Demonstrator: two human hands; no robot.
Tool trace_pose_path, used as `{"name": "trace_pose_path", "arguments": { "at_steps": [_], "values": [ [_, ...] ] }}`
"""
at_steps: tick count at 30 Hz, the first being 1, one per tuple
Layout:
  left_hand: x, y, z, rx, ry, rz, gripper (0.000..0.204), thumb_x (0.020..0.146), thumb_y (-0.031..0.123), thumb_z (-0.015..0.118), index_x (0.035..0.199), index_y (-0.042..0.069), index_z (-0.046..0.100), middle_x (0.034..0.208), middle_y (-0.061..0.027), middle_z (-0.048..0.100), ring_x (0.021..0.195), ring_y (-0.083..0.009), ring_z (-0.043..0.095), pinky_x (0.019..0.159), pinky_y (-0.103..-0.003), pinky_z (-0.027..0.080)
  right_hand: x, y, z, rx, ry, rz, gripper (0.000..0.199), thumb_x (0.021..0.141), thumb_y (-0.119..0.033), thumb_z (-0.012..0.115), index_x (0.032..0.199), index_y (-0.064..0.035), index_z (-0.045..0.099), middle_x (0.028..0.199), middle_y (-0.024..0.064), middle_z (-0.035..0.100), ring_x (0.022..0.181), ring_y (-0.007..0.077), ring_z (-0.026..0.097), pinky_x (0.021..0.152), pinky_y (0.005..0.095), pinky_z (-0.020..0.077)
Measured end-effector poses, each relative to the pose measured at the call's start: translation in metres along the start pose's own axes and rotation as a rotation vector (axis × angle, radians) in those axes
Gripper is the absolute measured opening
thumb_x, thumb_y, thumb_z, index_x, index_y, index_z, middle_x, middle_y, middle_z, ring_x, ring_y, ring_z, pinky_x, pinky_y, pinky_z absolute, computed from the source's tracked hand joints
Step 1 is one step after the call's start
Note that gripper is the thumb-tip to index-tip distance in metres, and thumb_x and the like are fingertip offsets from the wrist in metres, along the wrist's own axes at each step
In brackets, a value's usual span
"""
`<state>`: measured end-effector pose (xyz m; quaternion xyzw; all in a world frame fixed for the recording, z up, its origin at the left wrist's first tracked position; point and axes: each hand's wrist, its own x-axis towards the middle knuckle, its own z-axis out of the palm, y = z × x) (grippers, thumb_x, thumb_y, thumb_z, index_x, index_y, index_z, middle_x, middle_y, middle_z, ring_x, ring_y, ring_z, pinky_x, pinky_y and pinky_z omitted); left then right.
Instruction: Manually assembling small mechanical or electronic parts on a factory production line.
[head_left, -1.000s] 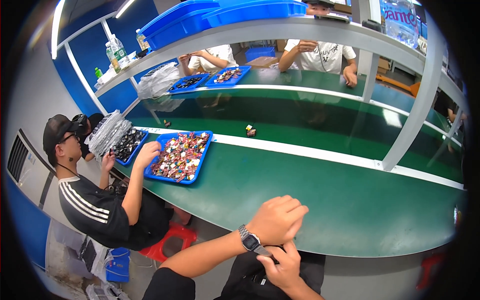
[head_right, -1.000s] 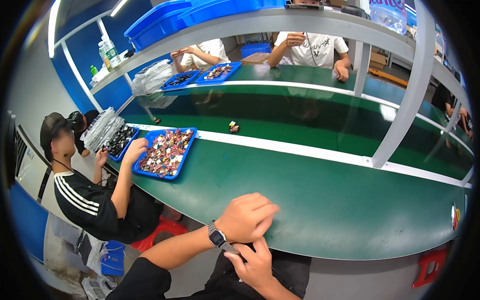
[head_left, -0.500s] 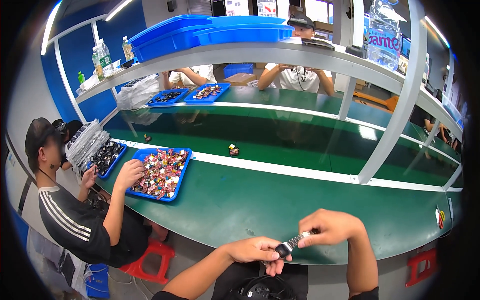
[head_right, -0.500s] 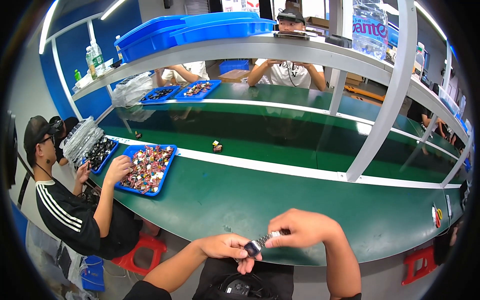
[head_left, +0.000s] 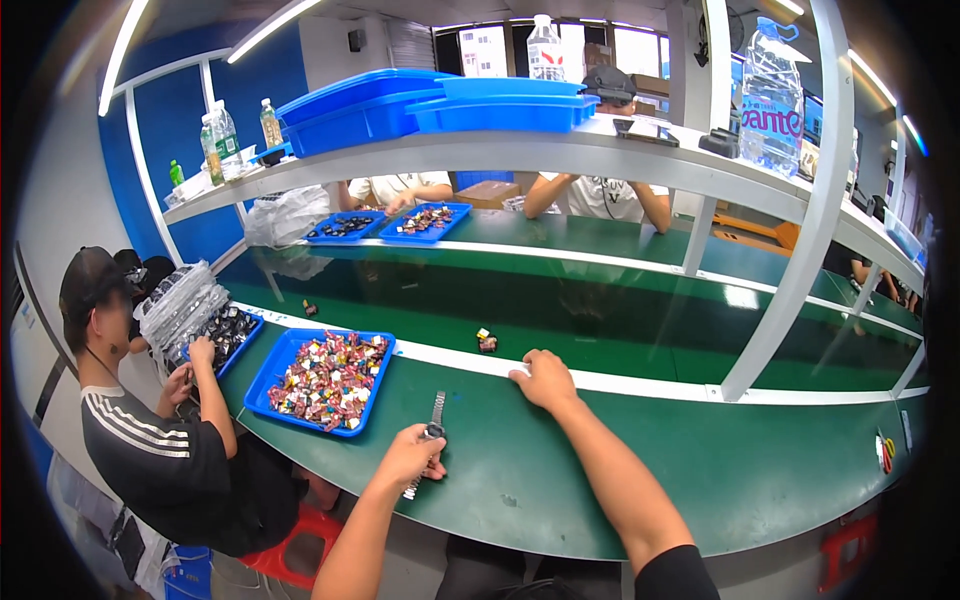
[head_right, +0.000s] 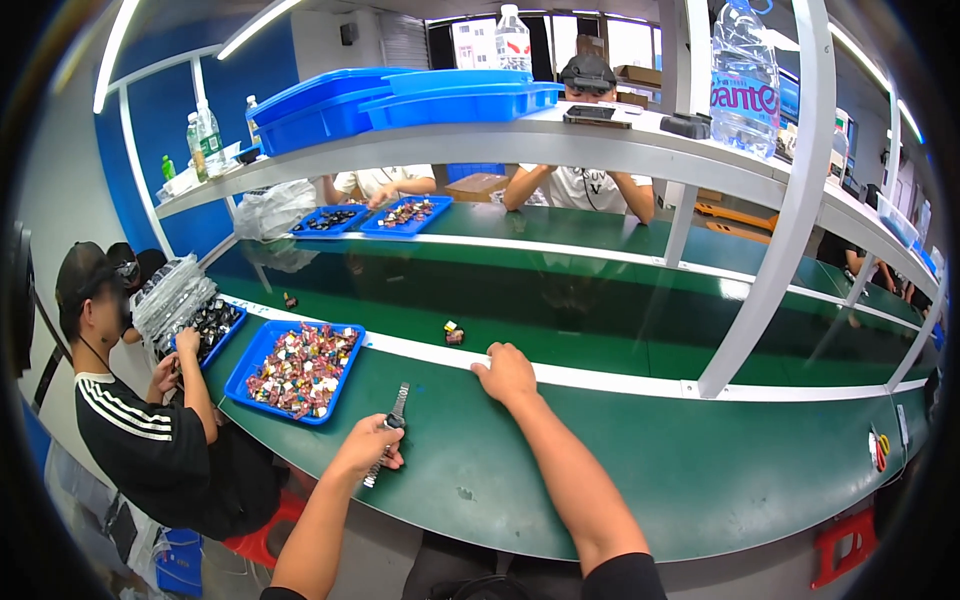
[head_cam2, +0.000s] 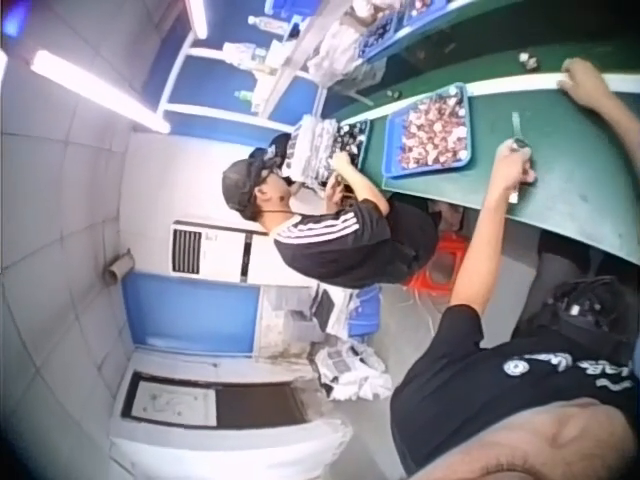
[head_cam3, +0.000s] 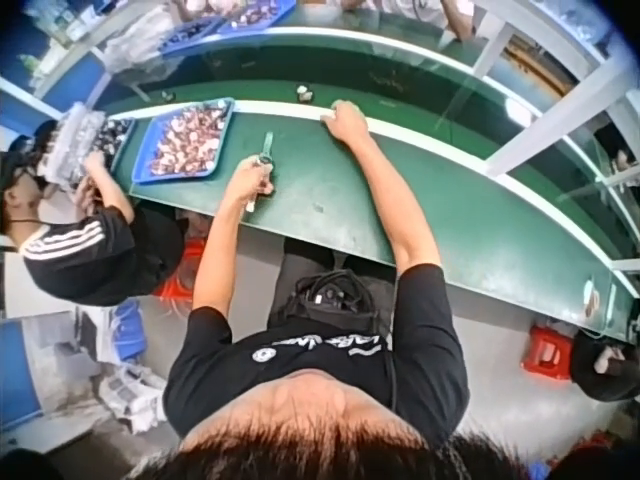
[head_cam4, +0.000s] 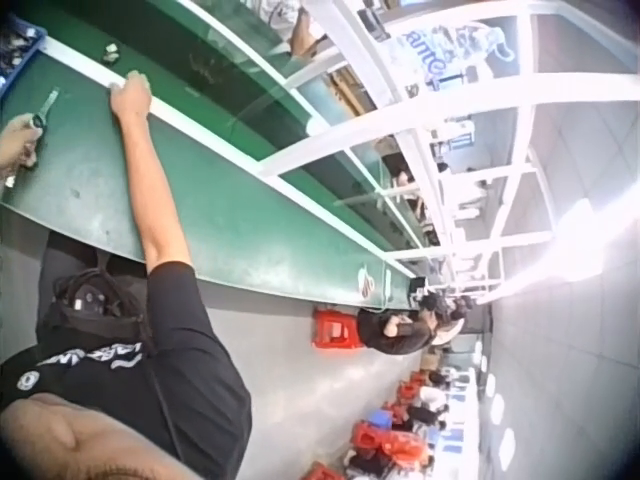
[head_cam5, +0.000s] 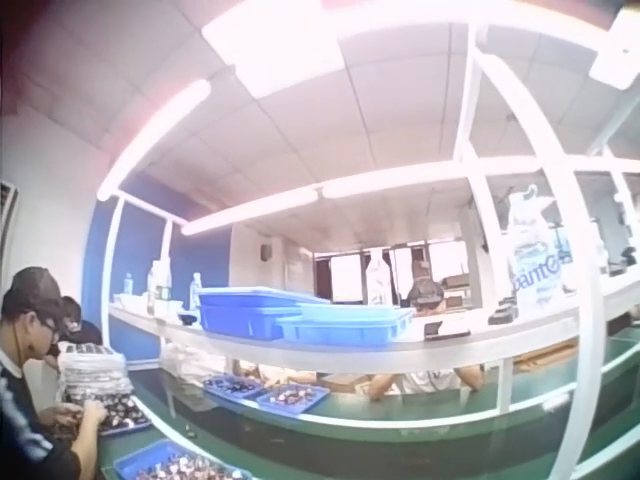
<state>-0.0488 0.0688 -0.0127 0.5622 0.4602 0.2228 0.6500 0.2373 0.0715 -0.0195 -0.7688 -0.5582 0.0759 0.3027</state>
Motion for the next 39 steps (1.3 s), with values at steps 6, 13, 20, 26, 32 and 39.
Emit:
{"name": "trace_pose_path", "arguments": {
  "at_steps": [6, 13, 20, 26, 32, 39],
  "values": [
    [0.009, -0.001, -0.031, 0.494, 0.274, 0.110, 0.023, 0.082, 0.020, 0.071, 0.090, 0.000, 0.066, 0.079, -0.0137, 0.069, 0.065, -0.0234, 0.069, 0.063, -0.037, 0.055, 0.037, -0.055, 0.041, -0.169, 0.112, 0.166, 0.065, 0.076, -0.059, 0.072, 0.104, -0.0006, 0.066, 0.109, 0.0159, 0.062, 0.105, 0.0314, 0.061, 0.089, 0.0434, 0.0504],
    [0.008, 0.006, -0.030, 0.969, 0.479, 0.310, 0.032, 0.075, 0.031, 0.077, 0.091, 0.003, 0.073, 0.087, -0.0191, 0.070, 0.090, -0.0352, 0.067, 0.082, -0.043, 0.052, 0.055, -0.027, 0.044, -0.056, 0.128, 0.131, 0.033, 0.076, -0.032, 0.069, 0.094, -0.0040, 0.069, 0.103, 0.0135, 0.063, 0.101, 0.0307, 0.061, 0.084, 0.0422, 0.0513],
    [0.014, -0.003, -0.053, 0.784, 0.489, 0.194, 0.036, 0.076, 0.035, 0.078, 0.082, 0.001, 0.067, 0.082, -0.0180, 0.068, 0.081, -0.0354, 0.066, 0.074, -0.045, 0.051, -0.010, -0.001, -0.021, 0.259, 0.201, -0.124, 0.028, 0.075, -0.025, 0.071, 0.090, -0.0016, 0.068, 0.086, 0.0103, 0.063, 0.084, 0.0271, 0.061, 0.081, 0.0382, 0.0503],
    [0.016, 0.006, -0.038, 0.946, 0.548, 0.238, 0.035, 0.077, 0.033, 0.077, 0.079, 0.000, 0.067, 0.082, -0.0205, 0.065, 0.086, -0.0353, 0.063, 0.077, -0.047, 0.049, -0.085, 0.026, -0.074, 0.484, -0.265, -0.116, 0.037, 0.079, -0.015, 0.071, 0.110, 0.0048, 0.065, 0.088, 0.0090, 0.070, 0.078, 0.0125, 0.065, 0.077, 0.0267, 0.0536],
    [0.024, 0.001, -0.031, 1.027, 0.652, 0.338, 0.036, 0.076, 0.029, 0.077, 0.092, -0.002, 0.065, 0.088, -0.0200, 0.063, 0.088, -0.0366, 0.061, 0.079, -0.046, 0.048, -0.118, 0.030, -0.090, 0.941, -0.523, 0.051, 0.025, 0.088, -0.005, 0.064, 0.112, 0.0012, 0.065, 0.092, 0.0054, 0.069, 0.080, 0.0096, 0.065, 0.074, 0.0250, 0.0533],
    [0.014, 0.016, 0.027, 1.046, 0.690, 0.887, 0.035, 0.081, 0.011, 0.071, 0.111, -0.001, 0.059, 0.100, -0.0183, 0.061, 0.095, -0.0373, 0.058, 0.087, -0.045, 0.047, -0.123, 0.043, -0.088, 0.850, -0.454, 0.062, 0.016, 0.090, -0.003, 0.062, 0.105, 0.0008, 0.063, 0.085, 0.0036, 0.066, 0.077, 0.0087, 0.062, 0.069, 0.0251, 0.0519]
  ]
}}
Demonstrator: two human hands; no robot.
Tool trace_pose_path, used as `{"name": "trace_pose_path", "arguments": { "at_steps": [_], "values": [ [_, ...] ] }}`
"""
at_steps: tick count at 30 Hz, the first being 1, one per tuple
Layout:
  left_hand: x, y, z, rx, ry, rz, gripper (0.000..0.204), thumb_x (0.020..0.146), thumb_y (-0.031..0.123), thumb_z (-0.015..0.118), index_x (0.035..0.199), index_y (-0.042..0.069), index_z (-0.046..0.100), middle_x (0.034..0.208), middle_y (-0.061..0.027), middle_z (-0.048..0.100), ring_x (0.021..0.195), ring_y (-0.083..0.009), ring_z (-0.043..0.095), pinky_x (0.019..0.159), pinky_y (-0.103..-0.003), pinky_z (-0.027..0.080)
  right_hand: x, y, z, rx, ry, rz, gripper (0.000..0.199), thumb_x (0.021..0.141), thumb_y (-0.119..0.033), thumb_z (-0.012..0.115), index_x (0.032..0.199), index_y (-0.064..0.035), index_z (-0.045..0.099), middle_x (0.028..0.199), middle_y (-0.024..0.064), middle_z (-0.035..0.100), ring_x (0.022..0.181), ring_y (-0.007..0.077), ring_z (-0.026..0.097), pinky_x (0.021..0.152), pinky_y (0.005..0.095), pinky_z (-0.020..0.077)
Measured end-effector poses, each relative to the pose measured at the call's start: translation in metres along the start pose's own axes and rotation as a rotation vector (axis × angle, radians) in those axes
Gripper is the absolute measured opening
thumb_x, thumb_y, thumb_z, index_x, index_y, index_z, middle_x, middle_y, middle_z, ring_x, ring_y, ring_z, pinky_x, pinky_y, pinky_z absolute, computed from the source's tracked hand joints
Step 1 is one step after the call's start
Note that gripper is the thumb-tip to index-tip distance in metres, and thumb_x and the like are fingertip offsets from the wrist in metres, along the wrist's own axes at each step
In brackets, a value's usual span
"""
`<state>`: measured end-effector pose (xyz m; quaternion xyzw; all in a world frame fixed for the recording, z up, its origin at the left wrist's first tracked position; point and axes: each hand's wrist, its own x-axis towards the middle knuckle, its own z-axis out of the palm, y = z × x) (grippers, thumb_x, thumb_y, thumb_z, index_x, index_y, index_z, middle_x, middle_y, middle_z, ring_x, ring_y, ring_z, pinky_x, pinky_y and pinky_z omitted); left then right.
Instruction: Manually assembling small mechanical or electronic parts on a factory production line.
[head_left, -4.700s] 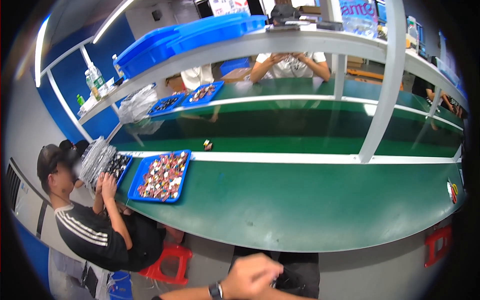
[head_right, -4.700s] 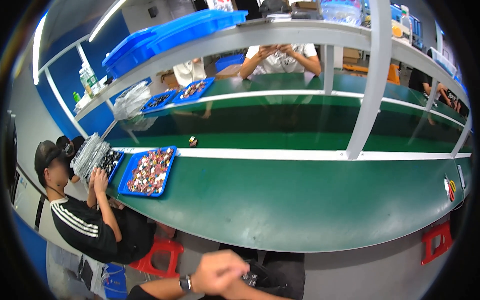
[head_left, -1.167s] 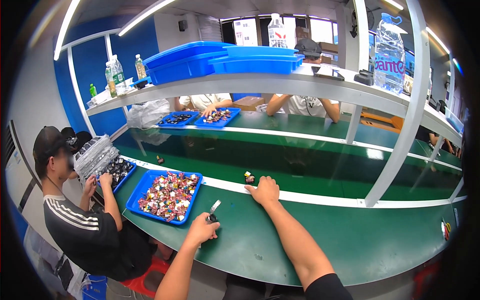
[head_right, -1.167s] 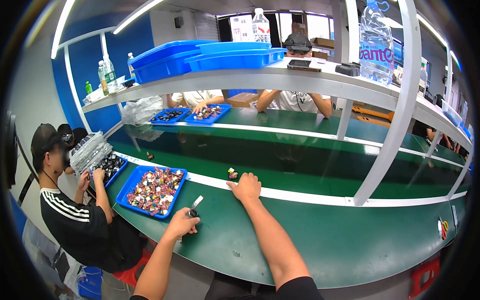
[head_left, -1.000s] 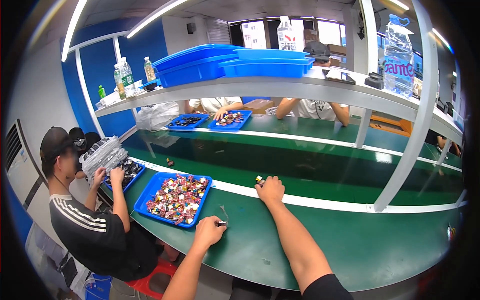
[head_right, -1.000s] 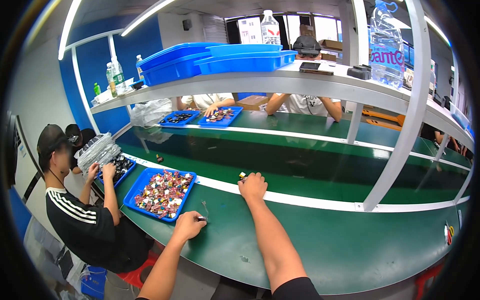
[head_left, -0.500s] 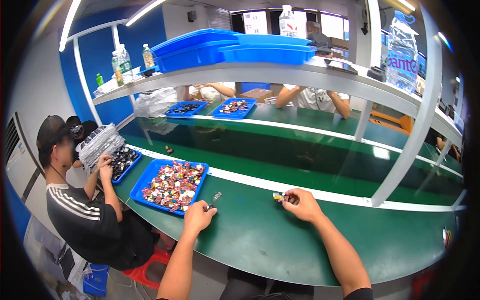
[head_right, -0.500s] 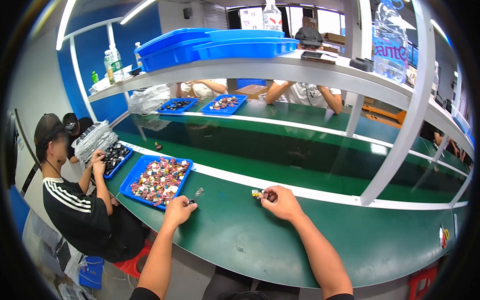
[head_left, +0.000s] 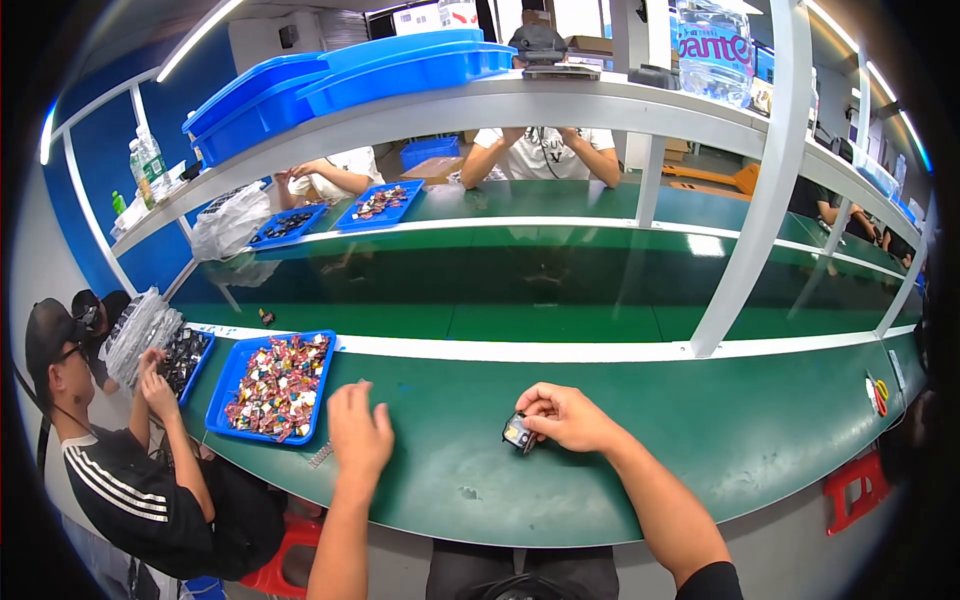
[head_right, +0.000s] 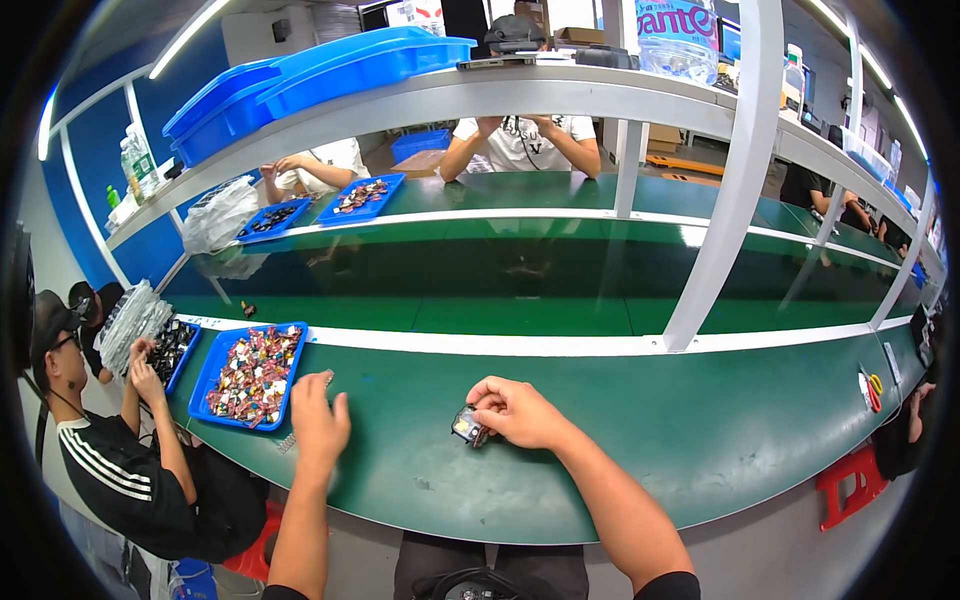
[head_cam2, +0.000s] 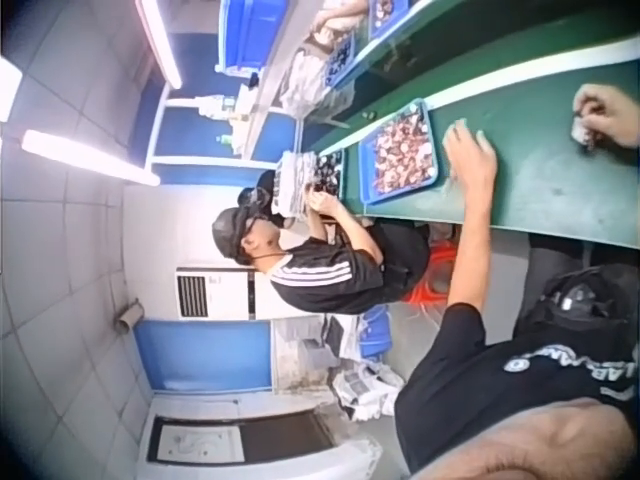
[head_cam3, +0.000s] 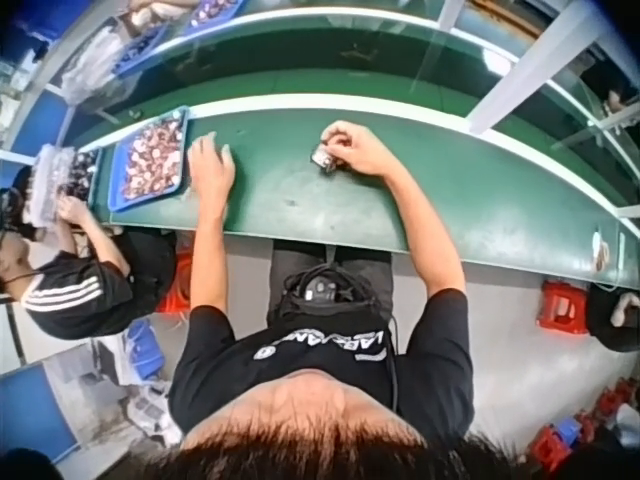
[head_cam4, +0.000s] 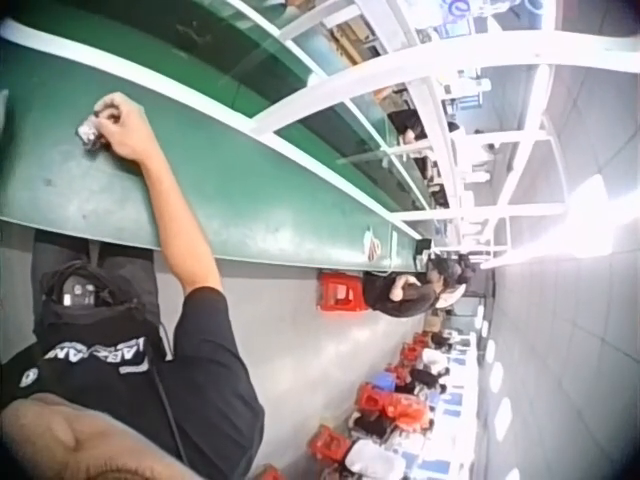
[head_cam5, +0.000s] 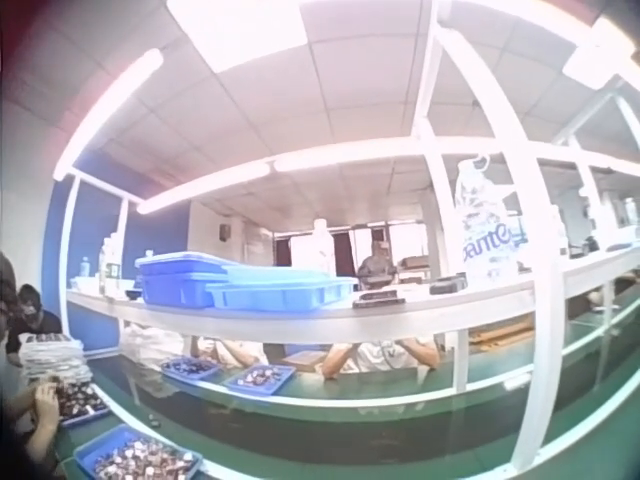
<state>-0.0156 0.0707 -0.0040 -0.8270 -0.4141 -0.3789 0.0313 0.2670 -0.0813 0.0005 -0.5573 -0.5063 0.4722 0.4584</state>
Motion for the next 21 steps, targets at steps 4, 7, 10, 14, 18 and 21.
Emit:
{"name": "trace_pose_path", "arguments": {
  "at_steps": [4, 7, 10, 14, 18, 21],
  "values": [
    [0.019, 0.084, 0.013, -1.018, -0.829, -0.313, 0.039, 0.094, 0.020, 0.062, 0.125, -0.003, 0.056, 0.107, -0.0128, 0.065, 0.086, -0.0200, 0.066, 0.077, -0.031, 0.054, -0.006, -0.006, 0.001, -0.244, 0.180, -0.175, 0.017, 0.088, -0.004, 0.064, 0.104, 0.0004, 0.060, 0.093, 0.0063, 0.063, 0.075, 0.0106, 0.061, 0.067, 0.0255, 0.0517],
    [0.033, 0.099, 0.043, -1.280, -1.087, -0.380, 0.040, 0.099, 0.022, 0.057, 0.129, -0.004, 0.054, 0.108, -0.0117, 0.067, 0.086, -0.0150, 0.067, 0.075, -0.027, 0.055, -0.008, -0.011, 0.000, -0.280, 0.294, -0.251, 0.014, 0.087, -0.004, 0.066, 0.099, 0.0000, 0.059, 0.095, 0.0075, 0.059, 0.075, 0.0124, 0.062, 0.066, 0.0265, 0.0517],
    [0.045, 0.107, 0.058, -1.337, -1.210, -0.382, 0.038, 0.099, 0.017, 0.055, 0.130, -0.005, 0.053, 0.106, -0.0117, 0.067, 0.087, -0.0153, 0.067, 0.077, -0.027, 0.056, -0.010, -0.012, 0.001, -0.312, 0.410, -0.288, 0.011, 0.087, -0.002, 0.065, 0.097, -0.0015, 0.059, 0.097, 0.0086, 0.058, 0.077, 0.0161, 0.064, 0.069, 0.0294, 0.0525],
    [0.048, 0.107, 0.074, -1.390, -1.272, -0.398, 0.044, 0.098, 0.011, 0.056, 0.138, -0.002, 0.046, 0.105, -0.0109, 0.067, 0.088, -0.0156, 0.067, 0.079, -0.028, 0.057, -0.014, -0.006, -0.010, -0.600, 0.357, -0.440, 0.023, 0.086, -0.003, 0.065, 0.107, -0.0087, 0.065, 0.110, 0.0069, 0.059, 0.093, 0.0228, 0.064, 0.080, 0.0335, 0.0533],
    [0.042, 0.101, 0.074, -1.474, -1.210, -0.461, 0.046, 0.097, 0.007, 0.056, 0.141, 0.002, 0.045, 0.103, -0.0114, 0.067, 0.088, -0.0162, 0.068, 0.080, -0.028, 0.058, -0.022, -0.020, -0.014, -0.796, 0.177, -0.410, 0.035, 0.081, -0.005, 0.069, 0.113, -0.0215, 0.069, 0.125, 0.0015, 0.055, 0.109, 0.0229, 0.057, 0.088, 0.0367, 0.0518],
    [0.045, 0.099, 0.072, -1.451, -1.161, -0.489, 0.043, 0.095, 0.002, 0.054, 0.138, -0.001, 0.048, 0.106, -0.0135, 0.067, 0.092, -0.0189, 0.068, 0.082, -0.029, 0.058, -0.012, -0.018, -0.012, -0.926, 0.201, -0.442, 0.027, 0.075, -0.004, 0.074, 0.100, -0.0161, 0.069, 0.119, 0.0043, 0.057, 0.103, 0.0248, 0.059, 0.085, 0.0373, 0.0530]
  ]
}}
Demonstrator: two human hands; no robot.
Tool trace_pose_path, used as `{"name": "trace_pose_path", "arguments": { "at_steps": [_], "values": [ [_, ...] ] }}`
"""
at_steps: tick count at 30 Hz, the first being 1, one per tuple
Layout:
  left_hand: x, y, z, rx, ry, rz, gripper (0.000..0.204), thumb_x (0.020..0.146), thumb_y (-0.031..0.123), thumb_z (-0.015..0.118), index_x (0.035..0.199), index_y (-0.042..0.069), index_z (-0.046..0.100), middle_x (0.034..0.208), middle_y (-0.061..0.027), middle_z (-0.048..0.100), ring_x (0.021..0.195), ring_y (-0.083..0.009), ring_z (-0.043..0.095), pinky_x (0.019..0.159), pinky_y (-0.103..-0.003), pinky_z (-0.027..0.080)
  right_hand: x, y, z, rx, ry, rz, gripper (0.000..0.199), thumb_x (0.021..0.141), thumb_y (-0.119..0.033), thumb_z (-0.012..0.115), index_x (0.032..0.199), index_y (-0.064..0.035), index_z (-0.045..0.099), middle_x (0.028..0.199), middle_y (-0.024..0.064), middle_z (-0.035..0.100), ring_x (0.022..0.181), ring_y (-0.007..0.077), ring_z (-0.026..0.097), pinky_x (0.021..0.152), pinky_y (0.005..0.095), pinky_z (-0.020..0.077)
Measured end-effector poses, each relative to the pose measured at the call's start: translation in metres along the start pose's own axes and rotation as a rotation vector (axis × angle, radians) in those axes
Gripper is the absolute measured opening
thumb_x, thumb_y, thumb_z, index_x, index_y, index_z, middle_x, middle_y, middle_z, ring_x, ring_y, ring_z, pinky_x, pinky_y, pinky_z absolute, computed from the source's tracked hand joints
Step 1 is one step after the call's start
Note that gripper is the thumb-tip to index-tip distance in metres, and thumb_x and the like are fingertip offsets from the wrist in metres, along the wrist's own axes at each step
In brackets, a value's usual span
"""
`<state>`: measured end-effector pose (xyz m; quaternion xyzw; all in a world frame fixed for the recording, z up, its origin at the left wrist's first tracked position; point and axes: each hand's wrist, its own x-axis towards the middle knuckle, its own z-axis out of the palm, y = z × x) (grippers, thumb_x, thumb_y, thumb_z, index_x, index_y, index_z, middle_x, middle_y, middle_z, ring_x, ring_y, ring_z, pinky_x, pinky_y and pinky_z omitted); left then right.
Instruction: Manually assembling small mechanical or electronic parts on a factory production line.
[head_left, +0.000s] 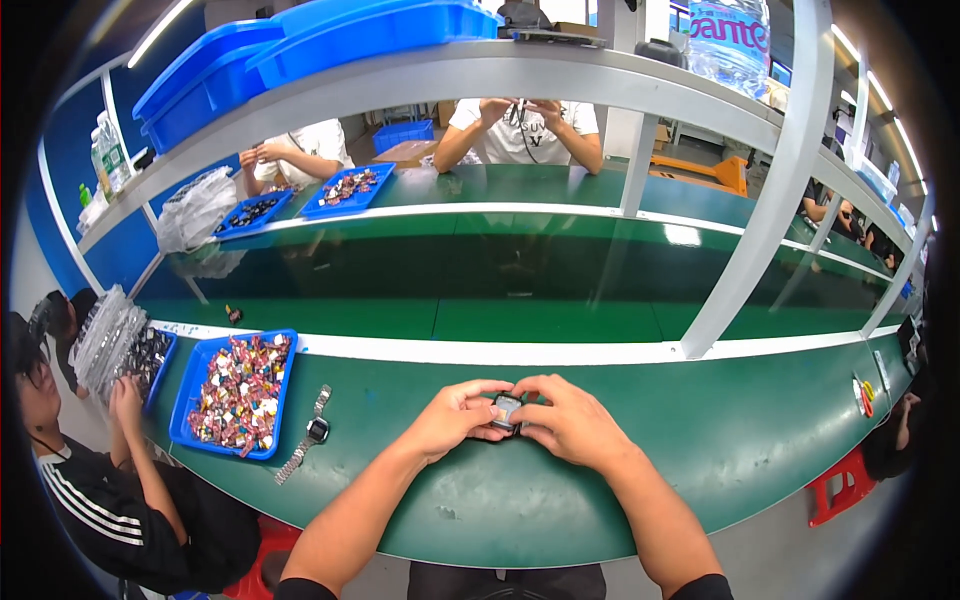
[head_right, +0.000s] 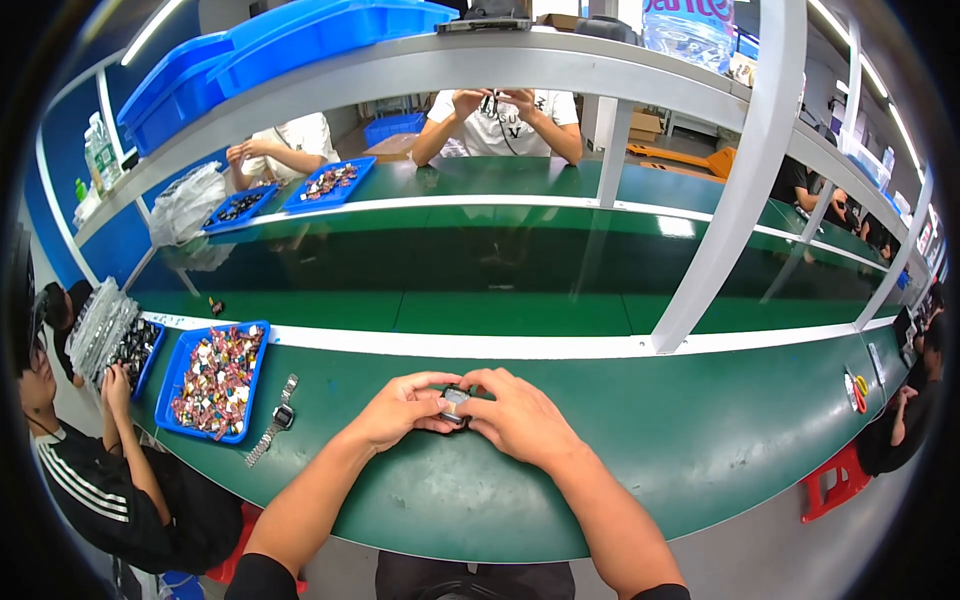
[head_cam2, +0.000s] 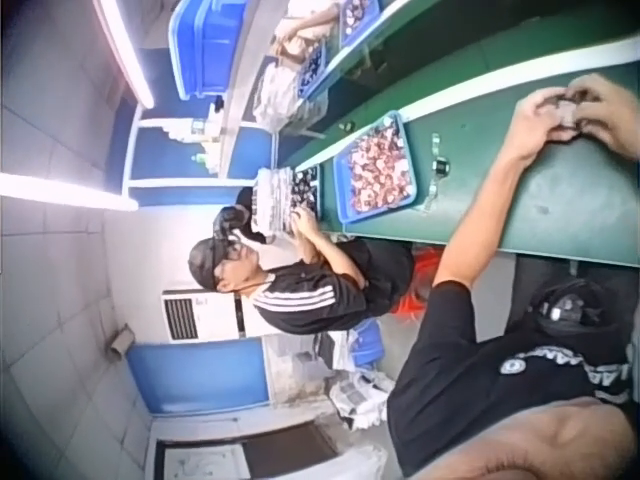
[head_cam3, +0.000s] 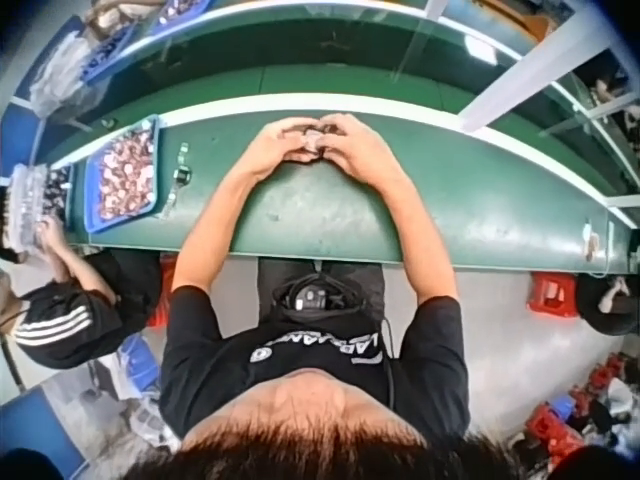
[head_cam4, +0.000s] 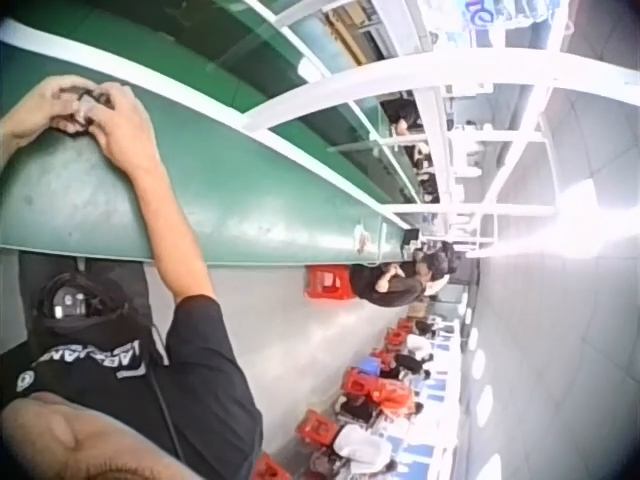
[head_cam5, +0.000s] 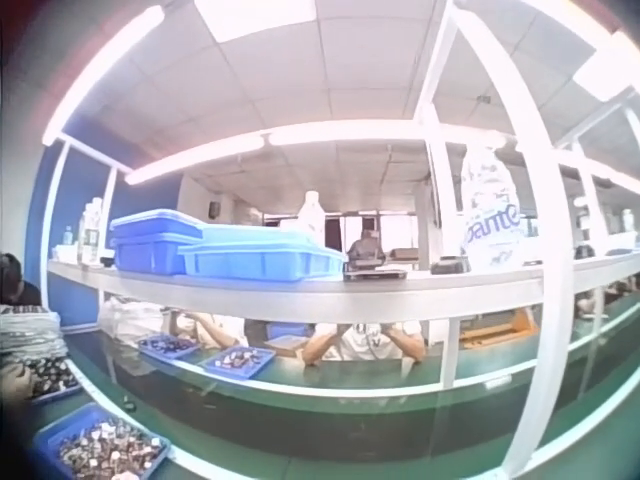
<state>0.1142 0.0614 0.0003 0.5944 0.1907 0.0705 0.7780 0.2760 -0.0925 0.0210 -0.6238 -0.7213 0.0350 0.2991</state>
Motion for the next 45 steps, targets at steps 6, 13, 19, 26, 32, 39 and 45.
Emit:
{"name": "trace_pose_path", "arguments": {
  "at_steps": [6, 13, 19, 26, 32, 39, 45],
  "values": [
    [0.001, -0.006, -0.001, -0.010, -0.016, 0.042, 0.032, 0.095, 0.001, 0.053, 0.127, -0.002, 0.051, 0.109, -0.0129, 0.066, 0.097, -0.0184, 0.066, 0.086, -0.032, 0.058, 0.000, -0.003, 0.012, 0.282, -0.012, 0.120, 0.019, 0.079, -0.010, 0.075, 0.092, -0.0089, 0.061, 0.113, 0.0071, 0.055, 0.109, 0.0266, 0.054, 0.092, 0.0371, 0.0479],
    [0.001, -0.010, 0.002, -0.115, -0.055, 0.038, 0.032, 0.095, -0.004, 0.048, 0.126, 0.001, 0.049, 0.116, -0.0117, 0.063, 0.104, -0.0181, 0.063, 0.094, -0.033, 0.053, 0.001, -0.009, 0.022, 0.174, 0.152, 0.185, 0.014, 0.082, -0.010, 0.072, 0.092, -0.0074, 0.063, 0.112, 0.0076, 0.055, 0.105, 0.0267, 0.055, 0.088, 0.0360, 0.0492],
    [0.003, -0.011, 0.006, -0.135, -0.051, 0.055, 0.037, 0.094, -0.006, 0.045, 0.130, 0.002, 0.046, 0.122, -0.0115, 0.059, 0.109, -0.0182, 0.061, 0.097, -0.034, 0.052, -0.001, -0.001, 0.019, 0.131, 0.117, 0.137, 0.012, 0.083, -0.010, 0.071, 0.094, -0.0088, 0.066, 0.115, 0.0069, 0.056, 0.107, 0.0275, 0.056, 0.088, 0.0378, 0.0502],
    [0.000, -0.011, 0.004, -0.121, -0.160, 0.182, 0.042, 0.092, -0.005, 0.052, 0.133, 0.001, 0.045, 0.127, -0.0126, 0.055, 0.112, -0.0189, 0.059, 0.097, -0.034, 0.052, 0.000, -0.004, 0.028, 0.238, 0.216, 0.196, 0.009, 0.087, -0.012, 0.066, 0.091, -0.0044, 0.064, 0.120, 0.0093, 0.057, 0.111, 0.0289, 0.055, 0.092, 0.0384, 0.0472],
    [0.003, -0.013, 0.003, -0.161, -0.124, 0.121, 0.040, 0.092, -0.002, 0.055, 0.131, 0.002, 0.046, 0.125, -0.0110, 0.056, 0.110, -0.0174, 0.059, 0.095, -0.033, 0.052, -0.002, 0.001, 0.031, 0.332, 0.200, 0.259, 0.010, 0.088, -0.013, 0.065, 0.090, -0.0036, 0.062, 0.120, 0.0100, 0.057, 0.112, 0.0292, 0.054, 0.094, 0.0385, 0.0459],
    [0.005, -0.023, 0.001, -0.091, -0.069, 0.095, 0.029, 0.094, 0.000, 0.054, 0.122, 0.005, 0.050, 0.122, -0.0074, 0.059, 0.109, -0.0157, 0.060, 0.091, -0.032, 0.053, -0.004, -0.004, 0.022, 0.359, 0.147, 0.165, 0.011, 0.083, -0.008, 0.071, 0.092, -0.0072, 0.064, 0.120, 0.0090, 0.058, 0.111, 0.0290, 0.056, 0.094, 0.0389, 0.0477],
    [0.004, -0.021, 0.005, -0.174, -0.077, 0.175, 0.027, 0.096, 0.001, 0.052, 0.123, 0.006, 0.049, 0.128, -0.0092, 0.057, 0.114, -0.0170, 0.058, 0.094, -0.033, 0.051, -0.002, -0.007, 0.030, 0.178, 0.294, 0.151, 0.014, 0.079, -0.009, 0.075, 0.092, -0.0079, 0.070, 0.117, 0.0055, 0.061, 0.108, 0.0258, 0.058, 0.089, 0.0360, 0.0518]
  ]
}}
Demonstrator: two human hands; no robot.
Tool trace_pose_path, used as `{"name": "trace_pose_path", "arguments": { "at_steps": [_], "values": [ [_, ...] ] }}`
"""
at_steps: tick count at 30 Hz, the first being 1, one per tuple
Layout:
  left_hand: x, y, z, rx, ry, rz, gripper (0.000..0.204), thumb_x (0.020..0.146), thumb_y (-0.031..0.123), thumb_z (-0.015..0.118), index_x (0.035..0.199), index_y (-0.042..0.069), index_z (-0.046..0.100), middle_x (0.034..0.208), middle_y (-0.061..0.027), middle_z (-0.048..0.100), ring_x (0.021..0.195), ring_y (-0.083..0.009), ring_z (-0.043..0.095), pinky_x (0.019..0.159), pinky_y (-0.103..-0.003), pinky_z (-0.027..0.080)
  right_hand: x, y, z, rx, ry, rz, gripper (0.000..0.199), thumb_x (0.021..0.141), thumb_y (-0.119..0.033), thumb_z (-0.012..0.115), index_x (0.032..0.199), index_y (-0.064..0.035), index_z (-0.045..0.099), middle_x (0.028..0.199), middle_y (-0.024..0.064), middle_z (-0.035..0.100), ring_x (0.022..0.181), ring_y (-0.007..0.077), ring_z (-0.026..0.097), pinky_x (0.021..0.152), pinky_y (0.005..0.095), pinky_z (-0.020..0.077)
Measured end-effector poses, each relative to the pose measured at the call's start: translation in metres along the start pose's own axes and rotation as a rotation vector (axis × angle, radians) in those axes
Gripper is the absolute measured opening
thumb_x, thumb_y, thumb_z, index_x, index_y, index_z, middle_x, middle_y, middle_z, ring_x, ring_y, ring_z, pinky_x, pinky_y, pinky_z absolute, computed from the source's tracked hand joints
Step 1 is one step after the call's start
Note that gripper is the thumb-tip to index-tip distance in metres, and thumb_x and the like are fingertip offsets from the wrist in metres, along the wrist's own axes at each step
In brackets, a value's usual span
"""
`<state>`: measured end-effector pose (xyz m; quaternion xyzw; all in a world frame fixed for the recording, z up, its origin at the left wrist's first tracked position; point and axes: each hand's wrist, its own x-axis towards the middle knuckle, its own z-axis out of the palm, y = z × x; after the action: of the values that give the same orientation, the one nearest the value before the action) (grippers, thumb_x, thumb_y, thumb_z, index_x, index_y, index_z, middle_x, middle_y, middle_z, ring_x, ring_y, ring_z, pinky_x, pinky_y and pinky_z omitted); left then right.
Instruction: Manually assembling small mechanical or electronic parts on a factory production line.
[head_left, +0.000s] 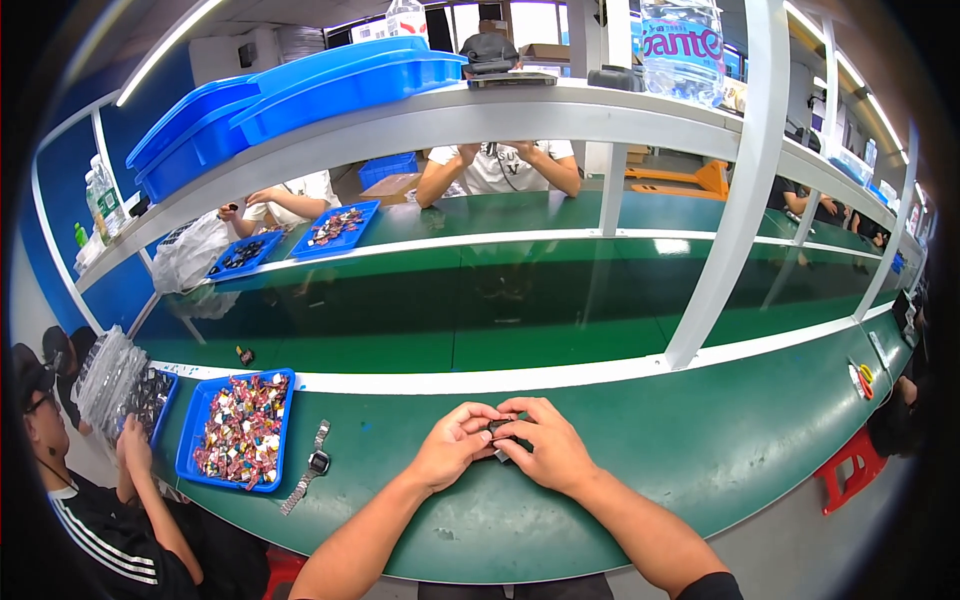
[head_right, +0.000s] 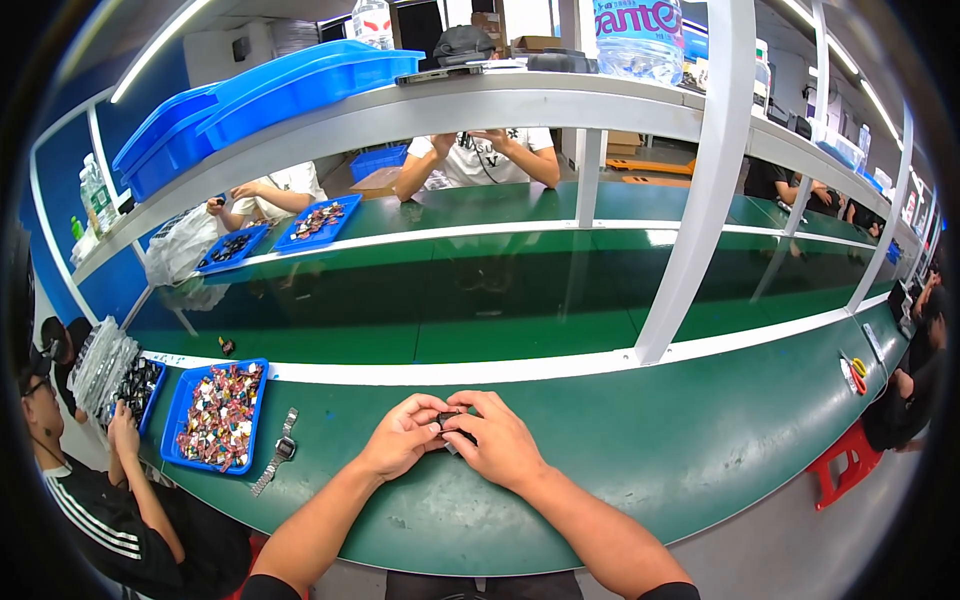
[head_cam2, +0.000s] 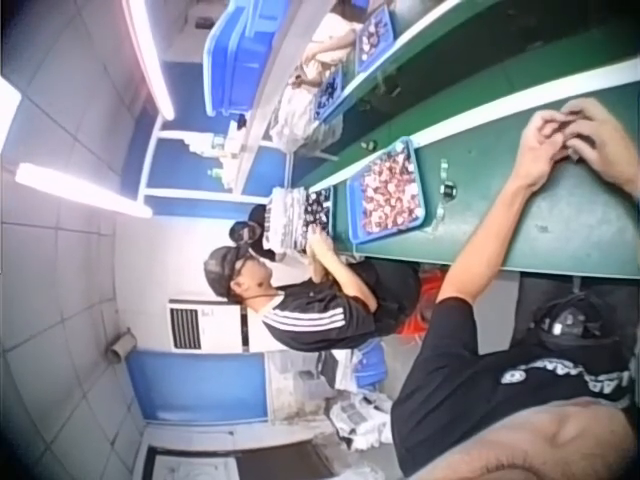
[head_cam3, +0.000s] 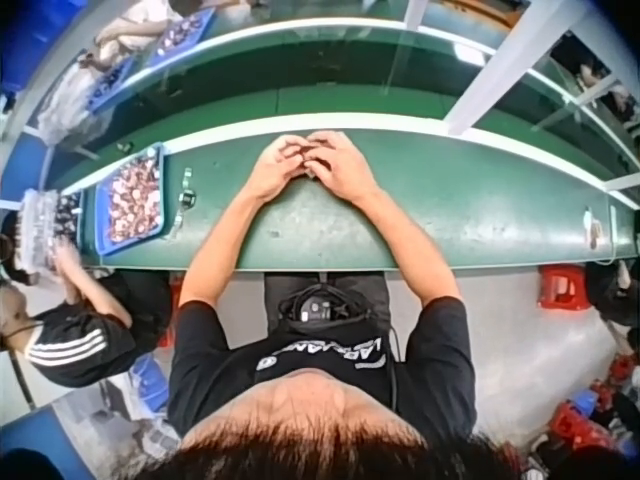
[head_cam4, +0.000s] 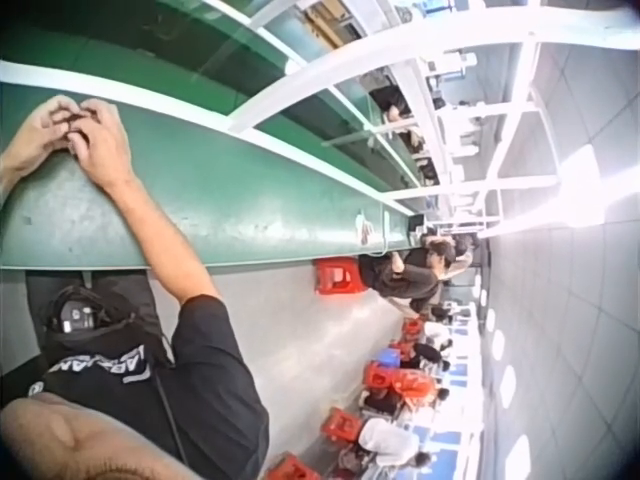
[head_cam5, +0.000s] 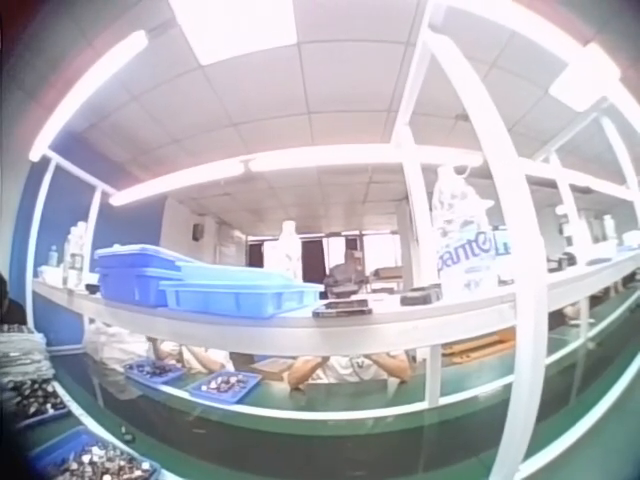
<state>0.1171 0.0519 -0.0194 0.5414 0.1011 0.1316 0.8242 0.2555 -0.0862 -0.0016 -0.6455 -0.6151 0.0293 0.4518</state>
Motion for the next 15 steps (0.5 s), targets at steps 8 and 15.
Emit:
{"name": "trace_pose_path", "arguments": {
  "at_steps": [8, 15],
  "values": [
    [0.0013, -0.0042, -0.0056, -0.097, -0.056, 0.044, 0.024, 0.099, 0.003, 0.049, 0.122, 0.005, 0.049, 0.131, -0.0110, 0.057, 0.116, -0.0187, 0.058, 0.097, -0.035, 0.049, -0.0012, -0.0054, 0.0083, -0.016, 0.143, -0.017, 0.017, 0.075, -0.004, 0.075, 0.091, -0.0057, 0.071, 0.114, 0.0070, 0.063, 0.104, 0.0255, 0.060, 0.086, 0.0354, 0.0535],
    [0.0027, -0.0029, -0.0087, -0.124, -0.059, 0.063, 0.024, 0.098, 0.003, 0.051, 0.121, 0.005, 0.050, 0.132, -0.0132, 0.057, 0.118, -0.0203, 0.058, 0.098, -0.037, 0.049, -0.0002, -0.0065, 0.0028, -0.099, 0.093, -0.112, 0.013, 0.078, -0.005, 0.072, 0.091, -0.0045, 0.070, 0.119, 0.0095, 0.060, 0.110, 0.0289, 0.057, 0.087, 0.0379, 0.0524]
  ]
}}
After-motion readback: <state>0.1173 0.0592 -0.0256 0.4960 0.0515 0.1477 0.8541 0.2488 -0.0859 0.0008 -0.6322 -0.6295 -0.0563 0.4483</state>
